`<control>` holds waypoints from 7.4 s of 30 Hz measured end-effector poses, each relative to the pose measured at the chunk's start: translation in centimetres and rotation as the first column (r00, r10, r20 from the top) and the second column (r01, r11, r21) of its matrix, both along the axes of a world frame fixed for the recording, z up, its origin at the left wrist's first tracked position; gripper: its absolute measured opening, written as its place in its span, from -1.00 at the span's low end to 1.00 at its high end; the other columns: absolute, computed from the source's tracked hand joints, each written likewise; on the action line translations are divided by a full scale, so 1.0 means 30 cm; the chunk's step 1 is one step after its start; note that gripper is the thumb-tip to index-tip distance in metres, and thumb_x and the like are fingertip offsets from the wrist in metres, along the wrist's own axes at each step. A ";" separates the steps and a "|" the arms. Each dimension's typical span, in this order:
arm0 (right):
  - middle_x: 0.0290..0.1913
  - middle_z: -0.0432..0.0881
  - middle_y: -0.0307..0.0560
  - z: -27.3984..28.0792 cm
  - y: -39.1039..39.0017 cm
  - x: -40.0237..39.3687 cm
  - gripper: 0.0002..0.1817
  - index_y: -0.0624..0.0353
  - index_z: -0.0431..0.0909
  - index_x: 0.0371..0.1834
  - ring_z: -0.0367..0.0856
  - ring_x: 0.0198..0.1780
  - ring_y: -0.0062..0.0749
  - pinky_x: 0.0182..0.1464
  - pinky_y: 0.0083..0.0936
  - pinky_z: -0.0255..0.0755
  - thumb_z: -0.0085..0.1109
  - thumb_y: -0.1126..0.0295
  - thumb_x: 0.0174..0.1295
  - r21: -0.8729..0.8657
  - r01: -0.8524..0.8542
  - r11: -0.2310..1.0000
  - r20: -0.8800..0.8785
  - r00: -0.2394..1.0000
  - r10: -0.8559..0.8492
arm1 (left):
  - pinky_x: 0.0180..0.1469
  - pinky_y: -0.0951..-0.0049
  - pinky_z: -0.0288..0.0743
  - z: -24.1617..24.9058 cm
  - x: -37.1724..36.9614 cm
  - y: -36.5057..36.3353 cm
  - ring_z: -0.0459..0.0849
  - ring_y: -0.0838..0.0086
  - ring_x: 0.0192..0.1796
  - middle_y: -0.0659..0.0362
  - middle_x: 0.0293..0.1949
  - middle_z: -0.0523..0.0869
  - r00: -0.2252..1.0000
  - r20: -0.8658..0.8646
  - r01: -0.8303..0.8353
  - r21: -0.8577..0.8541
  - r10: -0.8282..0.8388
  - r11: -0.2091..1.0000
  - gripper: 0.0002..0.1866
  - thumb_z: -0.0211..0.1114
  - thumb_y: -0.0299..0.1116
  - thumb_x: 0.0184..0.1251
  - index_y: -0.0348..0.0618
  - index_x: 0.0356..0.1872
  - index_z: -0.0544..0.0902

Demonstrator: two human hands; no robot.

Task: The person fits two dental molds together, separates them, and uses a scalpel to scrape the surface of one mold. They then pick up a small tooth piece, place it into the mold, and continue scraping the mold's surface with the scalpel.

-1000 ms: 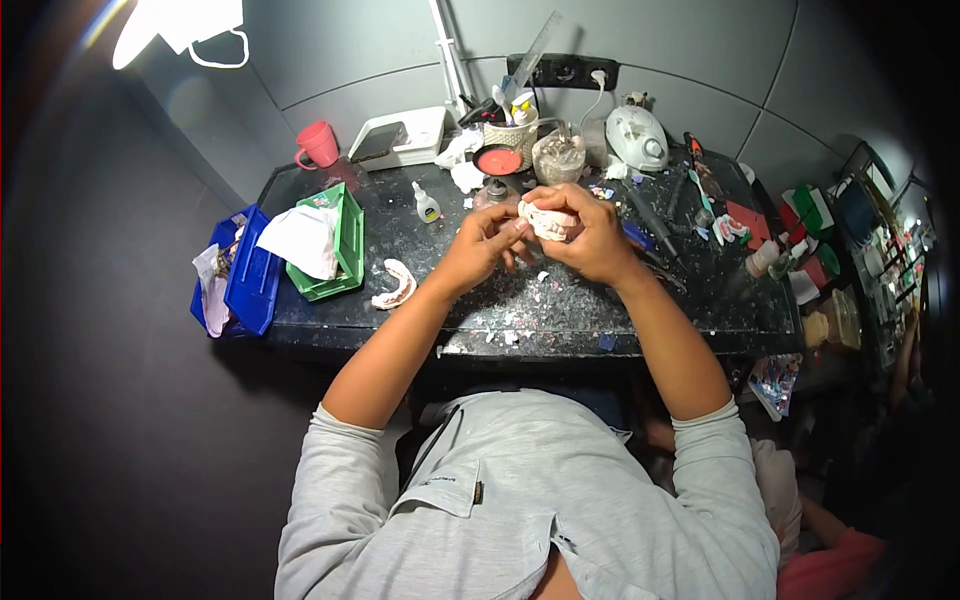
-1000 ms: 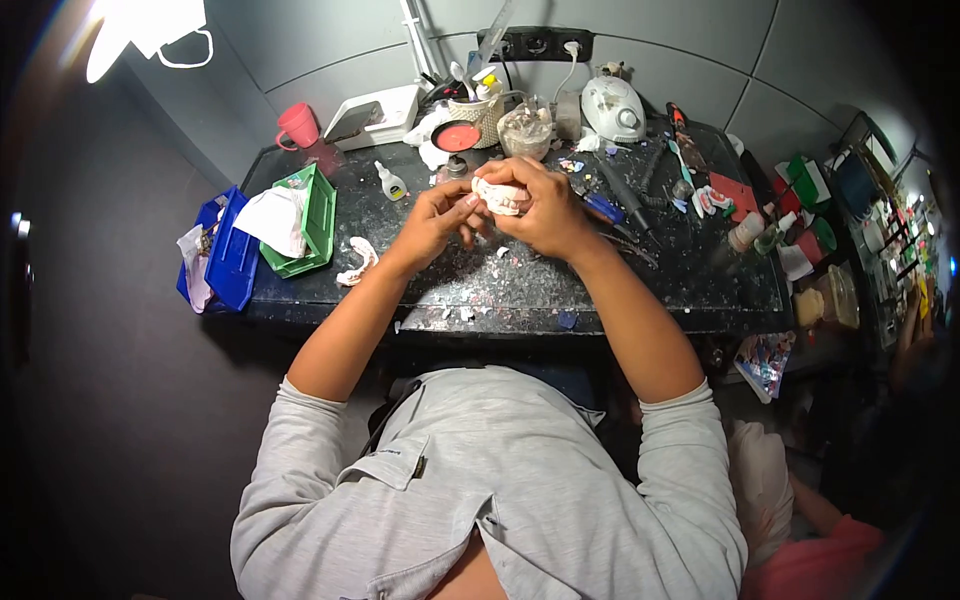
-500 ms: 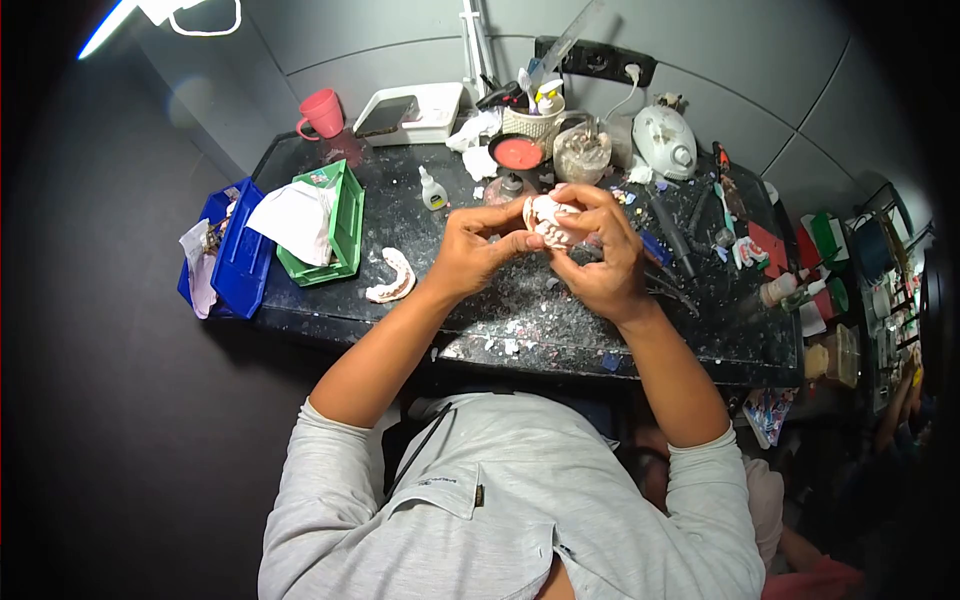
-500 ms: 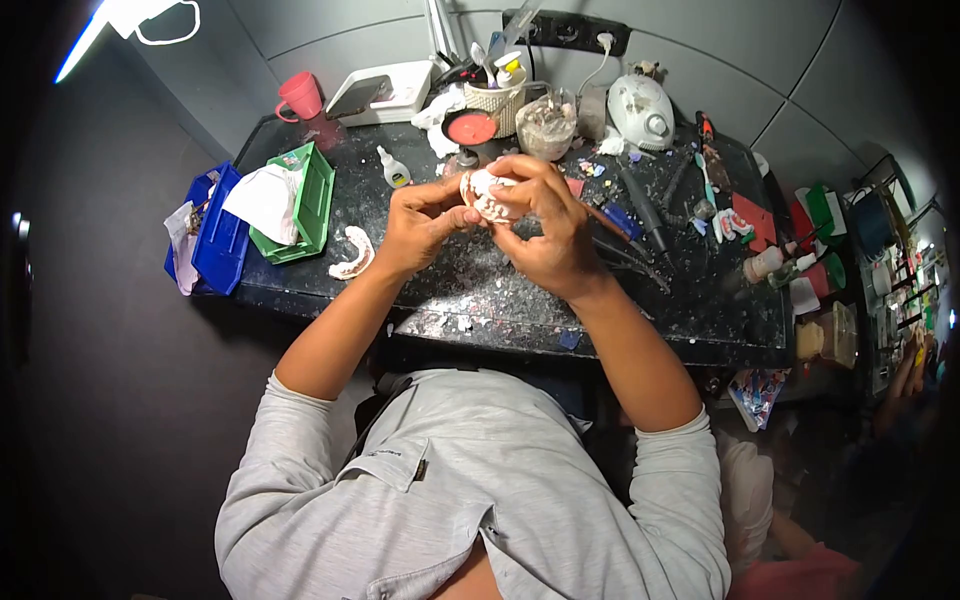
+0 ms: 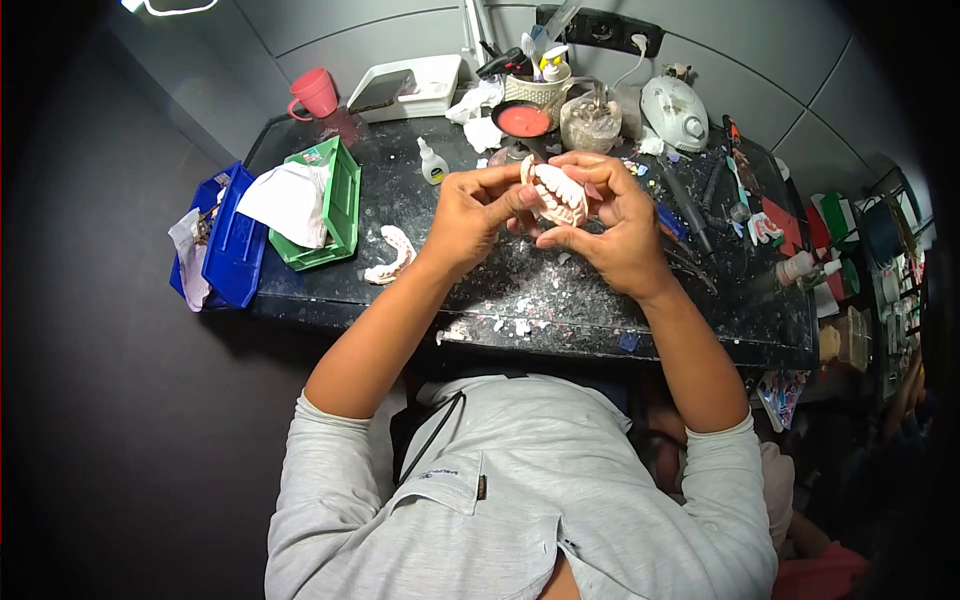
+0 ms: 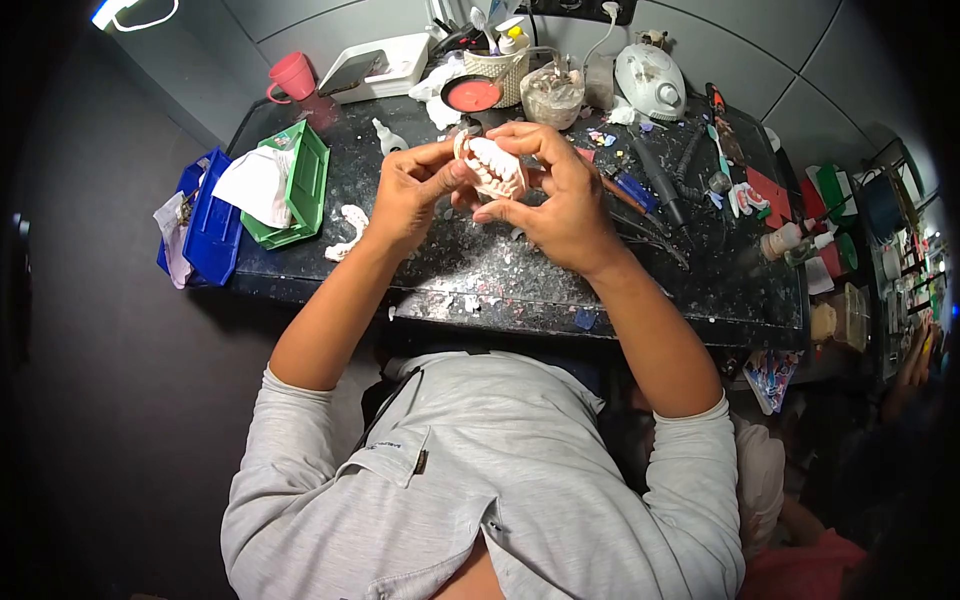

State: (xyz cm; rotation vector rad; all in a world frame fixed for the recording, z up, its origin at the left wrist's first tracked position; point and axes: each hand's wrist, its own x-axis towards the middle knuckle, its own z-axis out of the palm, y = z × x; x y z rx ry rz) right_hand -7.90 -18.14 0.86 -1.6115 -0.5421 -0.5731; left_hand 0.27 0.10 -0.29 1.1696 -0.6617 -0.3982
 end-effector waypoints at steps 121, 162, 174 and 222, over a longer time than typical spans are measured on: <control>-0.13 0.74 0.27 0.018 -0.079 -0.135 -0.74 0.47 0.54 0.06 0.82 -0.15 -0.04 -0.05 -0.27 0.77 0.11 0.44 0.50 0.329 0.104 0.938 -0.272 0.962 -0.012 | -0.75 0.63 0.30 0.049 -0.067 -0.018 0.54 0.60 -0.67 0.09 -0.47 0.72 0.946 -0.312 0.129 0.136 -0.081 0.982 -0.65 0.59 -0.46 0.14 -0.25 -0.15 0.58; -0.34 0.76 -0.15 -0.022 -0.080 -0.156 -0.70 0.27 0.73 0.02 0.58 -0.36 -0.70 -0.30 -0.72 0.43 0.44 0.46 0.23 -0.450 0.227 0.864 -0.297 0.874 -0.384 | -0.42 0.64 0.44 0.012 -0.044 -0.032 0.62 0.67 -0.45 0.19 -0.45 0.74 0.974 0.202 -0.162 0.310 0.101 0.937 -0.70 0.65 -0.41 0.11 -0.29 -0.28 0.67; -0.41 0.68 -0.05 -0.034 -0.034 -0.129 -0.79 0.30 0.74 -0.13 0.59 -0.47 -0.42 -0.39 -0.49 0.43 0.29 0.34 0.40 -0.484 0.369 0.793 -0.082 0.884 -0.461 | -0.25 0.61 0.54 0.013 -0.051 -0.029 0.67 0.66 -0.30 0.19 -0.34 0.78 0.984 0.152 -0.131 0.270 0.092 0.954 -0.72 0.64 -0.43 0.13 -0.30 -0.27 0.67; -0.51 0.60 0.06 -0.039 0.030 -0.131 -0.84 0.28 0.75 -0.21 0.60 -0.54 -0.07 -0.47 -0.29 0.39 0.32 0.39 0.34 -0.455 0.592 0.666 0.079 0.771 -0.632 | -0.40 0.55 0.57 -0.017 -0.056 -0.070 0.72 0.57 -0.41 0.08 -0.40 0.76 0.988 0.039 -0.152 0.173 0.148 0.973 -0.70 0.62 -0.49 0.14 -0.25 -0.38 0.56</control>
